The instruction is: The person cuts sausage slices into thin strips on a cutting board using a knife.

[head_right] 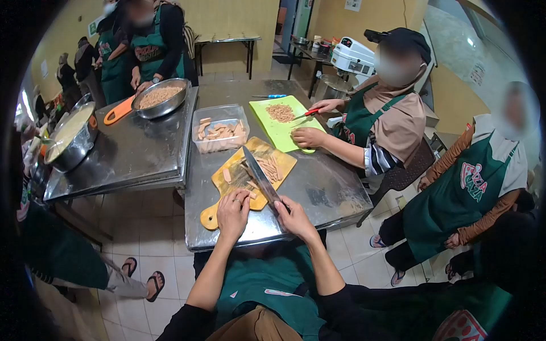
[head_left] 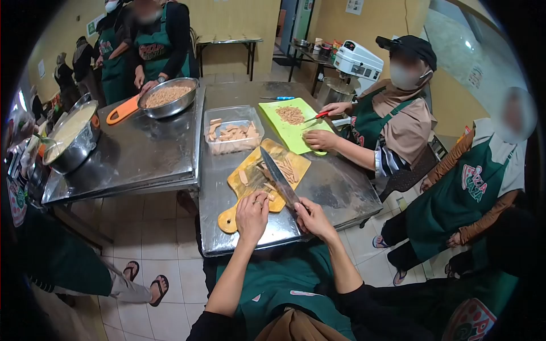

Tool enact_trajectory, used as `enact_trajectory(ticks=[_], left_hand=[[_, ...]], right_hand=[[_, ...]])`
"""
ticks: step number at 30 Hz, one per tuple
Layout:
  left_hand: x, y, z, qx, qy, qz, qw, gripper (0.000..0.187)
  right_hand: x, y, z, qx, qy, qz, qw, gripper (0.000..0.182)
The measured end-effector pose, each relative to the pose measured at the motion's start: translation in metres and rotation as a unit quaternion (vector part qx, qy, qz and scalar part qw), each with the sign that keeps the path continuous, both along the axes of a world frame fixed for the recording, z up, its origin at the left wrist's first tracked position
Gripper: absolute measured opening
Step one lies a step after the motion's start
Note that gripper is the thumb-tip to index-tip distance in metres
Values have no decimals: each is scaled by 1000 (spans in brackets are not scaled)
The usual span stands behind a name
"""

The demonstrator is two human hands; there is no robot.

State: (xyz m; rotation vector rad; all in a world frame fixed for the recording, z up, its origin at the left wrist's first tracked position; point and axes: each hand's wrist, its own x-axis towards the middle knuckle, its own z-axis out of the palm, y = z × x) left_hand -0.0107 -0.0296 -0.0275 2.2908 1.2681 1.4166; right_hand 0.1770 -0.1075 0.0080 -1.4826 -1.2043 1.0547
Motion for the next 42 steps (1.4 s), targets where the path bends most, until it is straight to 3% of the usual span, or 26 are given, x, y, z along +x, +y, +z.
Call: enact_trajectory(ticks=[4, 11, 23, 25, 27, 30, 42], left_hand=[[0, 1, -2, -2, 15, -1, 1000, 19], [0, 0, 2, -9, 28, 1, 1000, 21], [0, -2, 9, -26, 38, 0, 999, 27], [-1, -3, 9, -18, 53, 4, 998, 32], [-1, -5, 10, -36, 71, 0, 997, 33], [-2, -7, 13, -41, 80, 0, 996, 37], [-2, -5, 23, -76, 109, 0, 991, 42]], right_hand=[[2, 0, 2, -23, 1, -1, 1000, 32], [9, 3, 9, -64, 124, 3, 990, 26], [12, -4, 13, -61, 76, 34, 995, 20], [10, -7, 27, -65, 33, 17, 997, 41], [17, -10, 37, -31, -82, 54, 995, 60], [27, -15, 51, -4, -211, 89, 973, 59], [47, -7, 83, -88, -304, 211, 925, 64]])
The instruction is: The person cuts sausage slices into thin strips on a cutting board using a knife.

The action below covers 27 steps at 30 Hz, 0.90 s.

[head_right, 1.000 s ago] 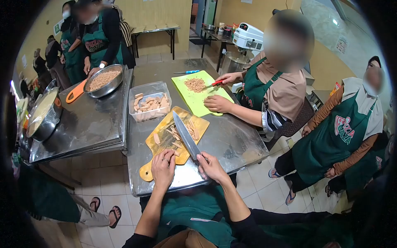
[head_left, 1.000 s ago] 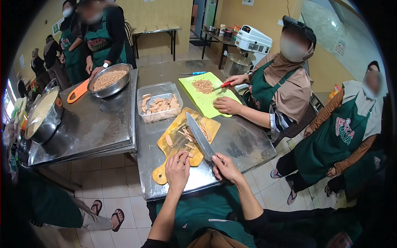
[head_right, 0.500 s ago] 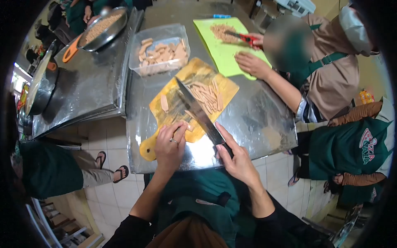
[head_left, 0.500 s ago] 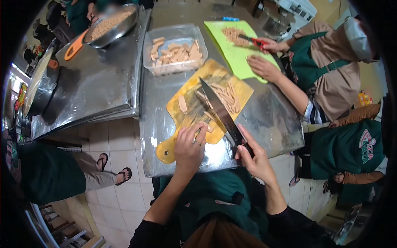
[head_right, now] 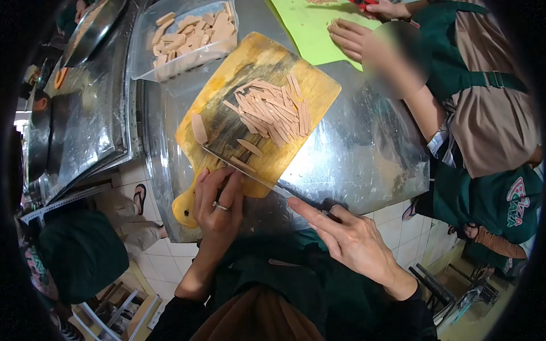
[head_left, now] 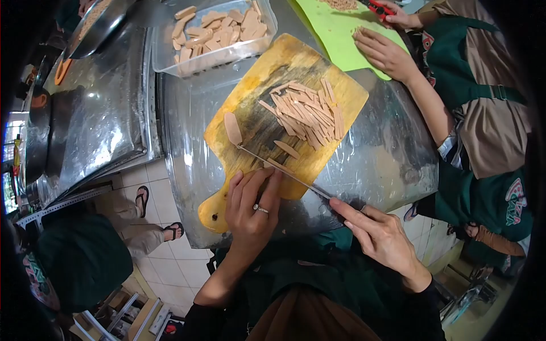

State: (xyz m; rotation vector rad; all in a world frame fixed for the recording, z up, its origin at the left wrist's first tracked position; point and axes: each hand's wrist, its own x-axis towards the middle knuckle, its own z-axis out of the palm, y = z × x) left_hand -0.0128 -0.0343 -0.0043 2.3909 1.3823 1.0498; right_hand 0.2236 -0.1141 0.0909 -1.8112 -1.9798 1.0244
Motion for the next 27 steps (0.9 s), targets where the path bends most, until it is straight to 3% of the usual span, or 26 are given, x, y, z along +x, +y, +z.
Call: enact_trajectory(ticks=[3, 10, 27], left_hand=[[2, 1, 6, -14, -3, 1, 1000, 32], [0, 2, 11, -51, 11, -14, 999, 36], [-7, -3, 6, -70, 33, -7, 997, 41]], right_hand=[[2, 2, 2, -15, -3, 14, 1000, 68], [7, 0, 0, -35, -28, 51, 998, 81], [9, 19, 17, -150, -14, 73, 986, 92]])
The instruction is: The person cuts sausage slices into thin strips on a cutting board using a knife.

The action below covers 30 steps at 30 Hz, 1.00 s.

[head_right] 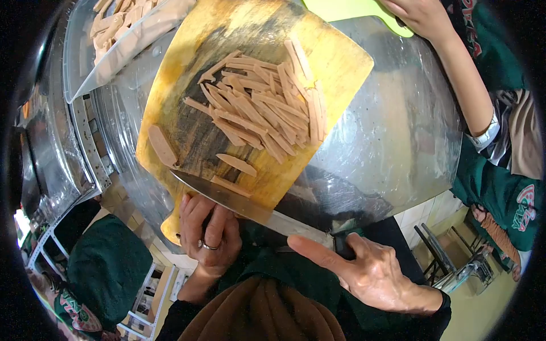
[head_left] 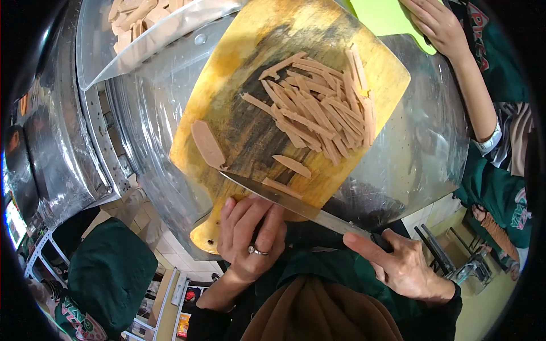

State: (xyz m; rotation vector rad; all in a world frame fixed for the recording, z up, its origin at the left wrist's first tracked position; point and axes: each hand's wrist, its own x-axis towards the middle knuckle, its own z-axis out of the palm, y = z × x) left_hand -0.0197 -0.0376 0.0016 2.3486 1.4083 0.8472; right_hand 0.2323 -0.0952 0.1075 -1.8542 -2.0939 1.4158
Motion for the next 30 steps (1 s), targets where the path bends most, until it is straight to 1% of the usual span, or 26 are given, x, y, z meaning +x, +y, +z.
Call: enact_trajectory(ticks=[5, 9, 12, 13, 16, 17, 20, 23, 30], left_hand=[[1, 4, 2, -10, -2, -5, 1000, 41], [3, 3, 0, -4, -8, 6, 1000, 41], [7, 4, 6, -17, 6, 4, 1000, 30], [7, 4, 6, -17, 0, 6, 1000, 29], [7, 5, -1, 20, -13, 14, 1000, 41], [7, 4, -1, 21, -16, 14, 1000, 41], [7, 4, -2, 25, -24, 14, 999, 40], [6, 4, -4, 30, -28, 17, 999, 40], [6, 1, -3, 29, -29, 19, 999, 36]], right_hand=[[-1, 9, -10, -34, 28, -19, 999, 92], [-3, 5, -18, -3, 26, -31, 999, 90], [-3, 3, -20, 14, 19, -47, 999, 88], [-4, 1, -20, 24, 13, -52, 998, 87], [-2, -3, -22, 61, -4, -66, 996, 86], [-1, -5, -23, 76, -11, -72, 994, 86], [-1, -2, -20, 87, 27, -70, 993, 87], [0, -9, -13, 63, 18, -49, 997, 88], [0, -13, -1, 50, 13, -47, 998, 90]])
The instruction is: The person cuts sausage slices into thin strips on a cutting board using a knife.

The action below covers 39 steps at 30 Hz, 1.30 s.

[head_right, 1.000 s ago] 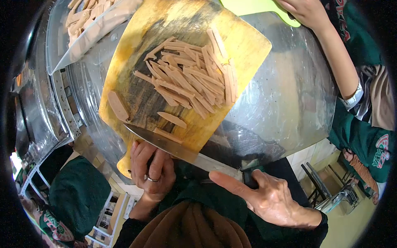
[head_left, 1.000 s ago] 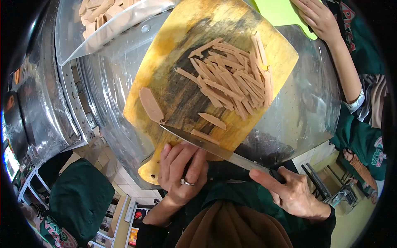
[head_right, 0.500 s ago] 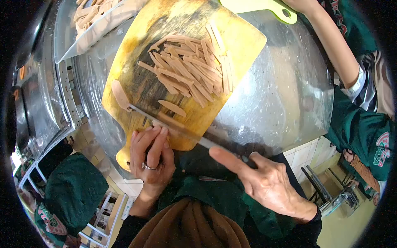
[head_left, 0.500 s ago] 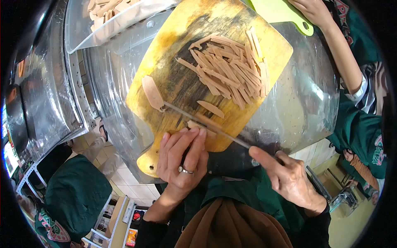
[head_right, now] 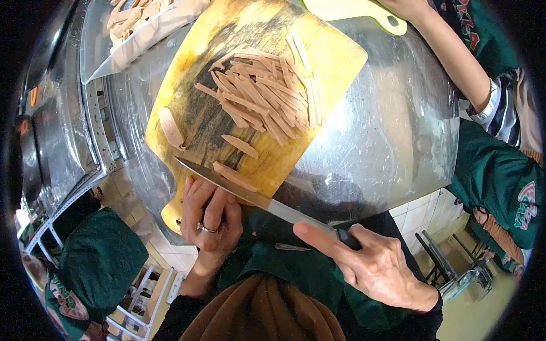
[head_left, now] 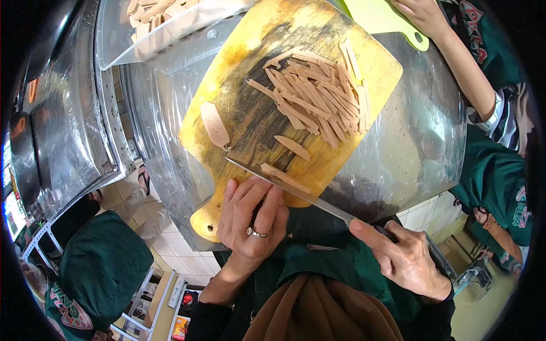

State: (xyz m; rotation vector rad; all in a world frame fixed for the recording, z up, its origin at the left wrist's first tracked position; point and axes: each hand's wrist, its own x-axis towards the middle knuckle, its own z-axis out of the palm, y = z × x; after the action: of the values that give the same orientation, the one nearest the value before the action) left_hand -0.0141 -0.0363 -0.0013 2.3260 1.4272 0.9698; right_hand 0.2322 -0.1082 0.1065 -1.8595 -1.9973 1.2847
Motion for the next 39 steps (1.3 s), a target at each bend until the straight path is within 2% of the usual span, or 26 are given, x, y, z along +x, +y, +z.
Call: enact_trajectory(ticks=[8, 20, 23, 29, 32, 39], left_hand=[[-1, -1, 2, -18, 10, -7, 1000, 34], [-6, -2, 0, -24, -2, -19, 1000, 38], [-7, -2, 1, -33, 4, -25, 999, 39], [-8, -4, -1, -33, 3, -23, 999, 36], [-10, -4, 1, -41, 5, -29, 999, 35], [-11, -4, 0, -48, 4, -31, 998, 33]], right_hand=[[0, -1, 4, -26, -29, 21, 999, 91], [1, 0, 3, -28, 16, 4, 999, 89], [0, 3, 8, -62, 33, -10, 997, 90], [-2, -1, 9, -69, 7, -12, 997, 92], [-3, -2, 10, -88, 6, -10, 996, 70], [-7, 7, 0, -103, 28, -7, 994, 82]])
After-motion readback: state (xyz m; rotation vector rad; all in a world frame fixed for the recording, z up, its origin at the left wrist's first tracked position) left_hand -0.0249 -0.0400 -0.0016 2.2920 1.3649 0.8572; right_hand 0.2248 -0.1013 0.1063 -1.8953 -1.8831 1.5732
